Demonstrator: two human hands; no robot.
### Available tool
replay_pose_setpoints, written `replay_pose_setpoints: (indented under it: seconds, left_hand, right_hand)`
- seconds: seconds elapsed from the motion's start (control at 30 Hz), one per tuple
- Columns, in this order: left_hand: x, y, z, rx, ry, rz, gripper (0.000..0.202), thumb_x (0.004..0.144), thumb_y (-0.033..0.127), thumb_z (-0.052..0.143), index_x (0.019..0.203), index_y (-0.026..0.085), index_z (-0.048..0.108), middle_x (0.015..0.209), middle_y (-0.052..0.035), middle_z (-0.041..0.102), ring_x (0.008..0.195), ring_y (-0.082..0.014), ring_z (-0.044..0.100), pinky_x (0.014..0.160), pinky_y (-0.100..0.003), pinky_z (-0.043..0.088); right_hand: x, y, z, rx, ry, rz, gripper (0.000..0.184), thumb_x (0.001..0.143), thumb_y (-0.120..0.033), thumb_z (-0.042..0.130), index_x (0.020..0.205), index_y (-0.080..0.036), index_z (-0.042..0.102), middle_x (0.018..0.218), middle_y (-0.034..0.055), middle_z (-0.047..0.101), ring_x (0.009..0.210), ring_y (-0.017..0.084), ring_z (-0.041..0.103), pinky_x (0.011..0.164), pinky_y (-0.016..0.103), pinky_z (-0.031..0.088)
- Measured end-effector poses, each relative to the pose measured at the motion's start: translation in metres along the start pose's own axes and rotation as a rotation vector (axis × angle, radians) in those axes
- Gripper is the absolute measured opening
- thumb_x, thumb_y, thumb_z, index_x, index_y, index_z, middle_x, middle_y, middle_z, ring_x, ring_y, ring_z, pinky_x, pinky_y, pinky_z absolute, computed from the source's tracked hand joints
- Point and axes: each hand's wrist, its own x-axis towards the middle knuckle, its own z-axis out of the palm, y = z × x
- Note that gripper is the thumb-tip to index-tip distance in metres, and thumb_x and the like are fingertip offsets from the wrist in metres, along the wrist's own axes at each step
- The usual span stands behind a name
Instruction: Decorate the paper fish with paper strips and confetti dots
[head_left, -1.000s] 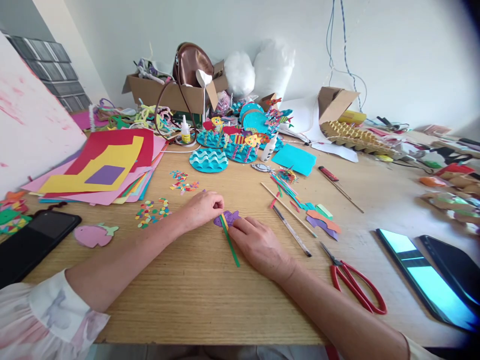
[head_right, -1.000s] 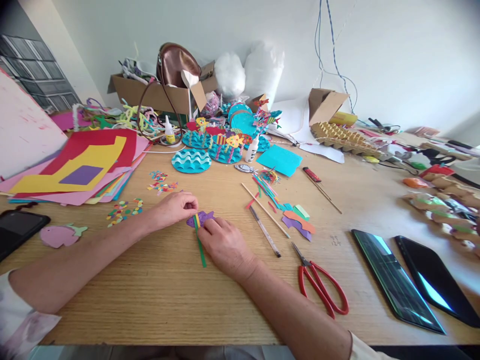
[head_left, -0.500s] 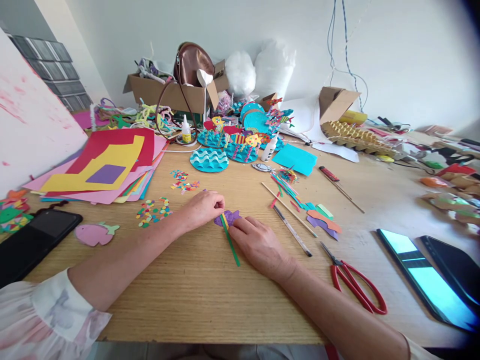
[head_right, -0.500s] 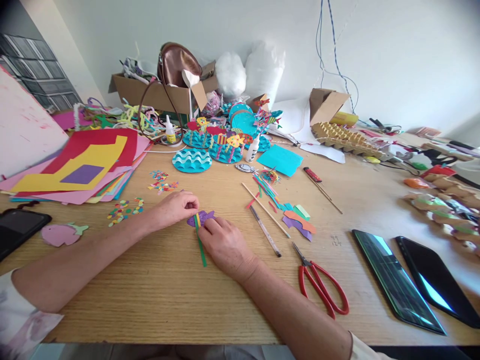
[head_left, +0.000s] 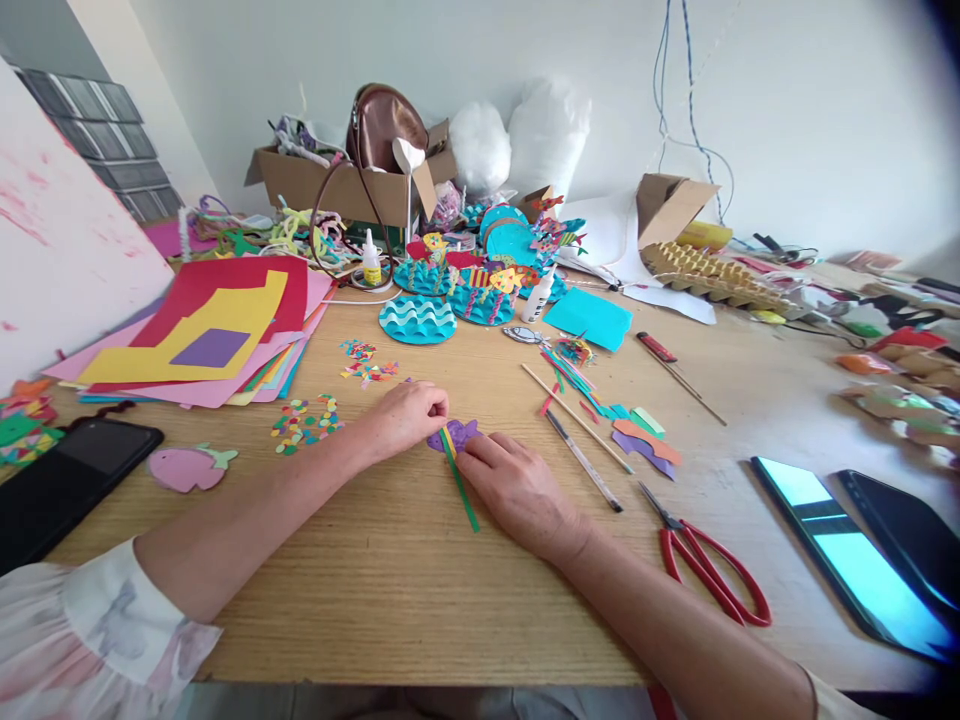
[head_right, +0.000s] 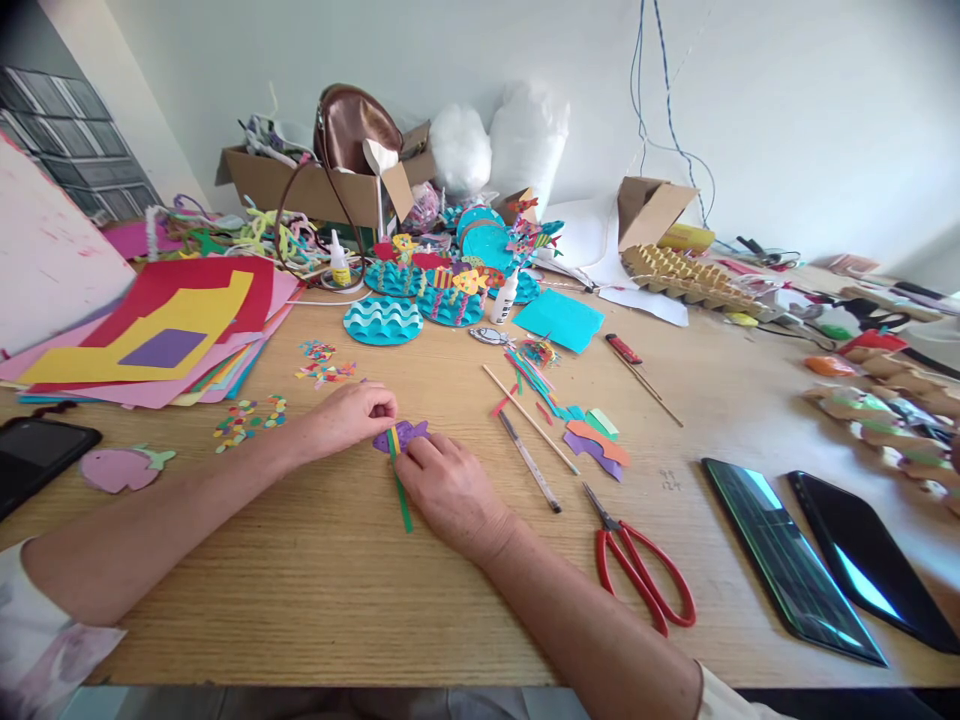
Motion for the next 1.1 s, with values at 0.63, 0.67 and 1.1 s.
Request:
replay_pose_setpoints:
  seconds: [0.63, 0.67, 1.1]
  left_hand:
    - [0.0009, 0.0018, 0.0002, 0.042, -0.001, 0.0, 0.01, 0.07, 0.014, 0.051, 0.065, 0.016, 0.06, 0.065, 0.0004, 0.057, 0.064, -0.0125, 0.05, 0.058, -0.022, 0.033]
    - [0.001, 0.0017, 0.0003, 0.042, -0.001, 0.002, 0.01, 0.07, 0.014, 0.052, 0.065, 0.016, 0.06, 0.065, 0.0005, 0.057, 0.064, -0.0126, 0.05, 0.058, -0.022, 0.033]
    - [0.0013, 0.0043, -0.0005, 0.066, -0.009, -0.014, 0.01, 0.069, 0.013, 0.052, 0.064, 0.017, 0.059, 0.065, 0.0005, 0.057, 0.064, -0.0124, 0.05, 0.057, -0.022, 0.034]
  right_hand:
    - [-0.0003, -0.0003, -0.0008, -0.009, 0.008, -0.002, 0.013, 0.086, -0.016, 0.045, 0.083, -0.017, 0.058, 0.081, 0.0029, 0.057, 0.07, 0.014, 0.046, 0.062, 0.027, 0.036]
    - [-0.0003, -0.0003, -0.0009, -0.009, 0.01, -0.001, 0.013, 0.085, -0.016, 0.045, 0.083, -0.017, 0.058, 0.081, 0.0029, 0.057, 0.07, 0.014, 0.046, 0.062, 0.027, 0.036]
    - [-0.0007, -0.0008, 0.0006, 0.009, -0.003, -0.006, 0.015, 0.086, -0.015, 0.043, 0.082, -0.016, 0.058, 0.08, 0.0038, 0.057, 0.071, 0.015, 0.046, 0.062, 0.027, 0.035]
